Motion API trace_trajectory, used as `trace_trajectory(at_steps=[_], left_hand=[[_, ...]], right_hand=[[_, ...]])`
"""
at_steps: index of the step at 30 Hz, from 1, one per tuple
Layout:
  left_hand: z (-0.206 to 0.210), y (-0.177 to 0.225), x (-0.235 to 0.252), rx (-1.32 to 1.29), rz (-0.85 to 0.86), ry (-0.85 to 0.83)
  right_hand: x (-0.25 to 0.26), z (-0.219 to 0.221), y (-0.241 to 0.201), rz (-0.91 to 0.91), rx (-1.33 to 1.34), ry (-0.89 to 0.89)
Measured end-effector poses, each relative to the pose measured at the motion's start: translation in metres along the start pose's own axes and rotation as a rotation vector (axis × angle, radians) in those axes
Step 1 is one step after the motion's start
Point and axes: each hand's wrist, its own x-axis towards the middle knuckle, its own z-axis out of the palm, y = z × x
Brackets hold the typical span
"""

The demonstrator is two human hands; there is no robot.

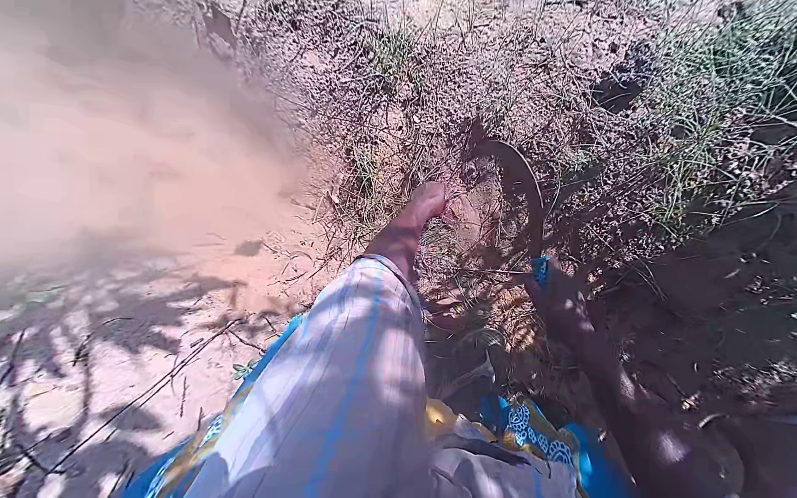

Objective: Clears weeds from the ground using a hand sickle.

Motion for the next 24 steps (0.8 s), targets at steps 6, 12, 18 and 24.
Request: trace_trajectory(at_steps=[6,12,18,24], left_hand=[[-0.008,-0.003,-0.008,0.115,0.047,-0.067],[-0.007,-0.053,-0.035,0.31,0.117,-0.16],[-0.017,-0.027,-0.099,0.322,0.293,-0.205],[0.0,-0.087,-0.189,0.191,0.201,-0.236]], right_hand=[[-0.006,0.05,0.045,0.052,-0.106,-0.122],[-0.1,0.035,0.115,0.128,-0.056,-0.167],[-0.019,0.016,0.013,-0.038,-0.116,-0.052],[-0.006,0.043,0.026,-0.048,-0.221,-0.04]])
